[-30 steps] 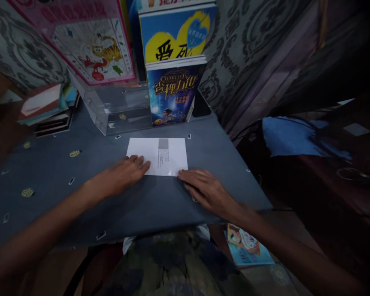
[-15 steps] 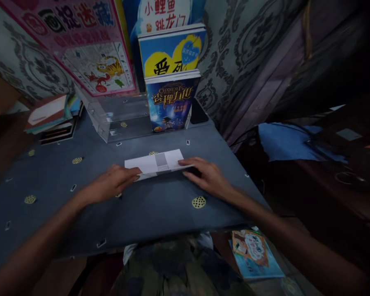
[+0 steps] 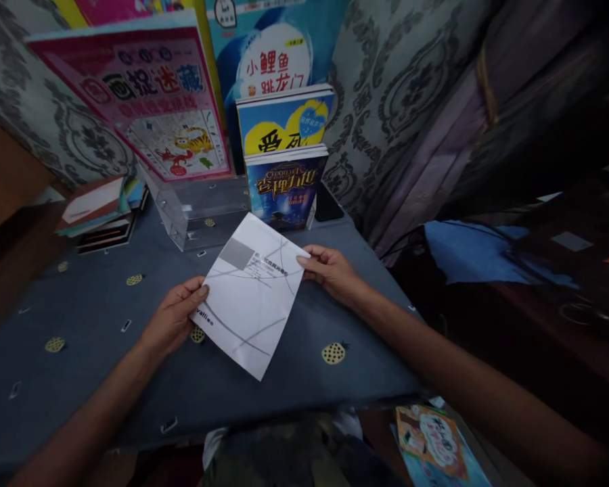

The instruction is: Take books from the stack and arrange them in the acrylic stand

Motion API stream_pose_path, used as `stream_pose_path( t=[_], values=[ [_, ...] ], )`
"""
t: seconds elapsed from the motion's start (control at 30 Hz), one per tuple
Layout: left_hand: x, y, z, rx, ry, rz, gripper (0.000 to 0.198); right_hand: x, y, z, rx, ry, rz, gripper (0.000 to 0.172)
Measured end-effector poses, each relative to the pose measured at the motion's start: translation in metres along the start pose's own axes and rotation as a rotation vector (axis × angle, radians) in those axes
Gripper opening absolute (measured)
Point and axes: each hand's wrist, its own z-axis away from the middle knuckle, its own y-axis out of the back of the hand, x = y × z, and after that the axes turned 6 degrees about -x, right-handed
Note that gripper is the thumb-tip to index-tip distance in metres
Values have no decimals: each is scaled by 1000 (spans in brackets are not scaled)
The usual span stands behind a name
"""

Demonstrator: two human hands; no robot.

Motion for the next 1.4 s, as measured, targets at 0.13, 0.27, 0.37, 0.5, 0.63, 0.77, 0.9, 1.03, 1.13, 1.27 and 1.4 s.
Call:
stream_pose_path(
  t=[0.13,0.27,0.37,0.5,0.63,0.77,0.9,1.03,1.13,1.27,1.4],
  values=[
    [-15,4,4,22,91,-70,48,0,-3,-19,-15,-46,52,45],
    [-19,13,6,-112,117,-516,43,7,0,-43,-53,-9,309,47],
    [-11,16,4,-65,-27,-984,33,13,3,-58,-77,4,394,44],
    [0,9,-12,-20,-187,-1298,27,15,6,-71,-104,50,537,30],
    [-7,6,-46,-14,-434,-1425,25,10,8,-76,-78,114,722,17],
    [-24,11,-74,-4,-505,-1545,29,8,5,-72,16,142,882,12],
    [-35,14,-80,-10,-513,-1628,32,11,-15,-55,85,303,1204,29],
    [-36,13,-78,-1,-541,-1636,31,23,-53,-40,-236,429,1207,40],
    [-35,12,-78,-4,-546,-1621,32,37,-71,-38,-339,386,1132,50],
    [-35,14,-80,-20,-559,-1609,34,46,-59,-38,-345,335,1148,54],
    [-36,15,-80,-23,-543,-1622,35,43,-22,-34,-256,303,1195,52]
  ],
)
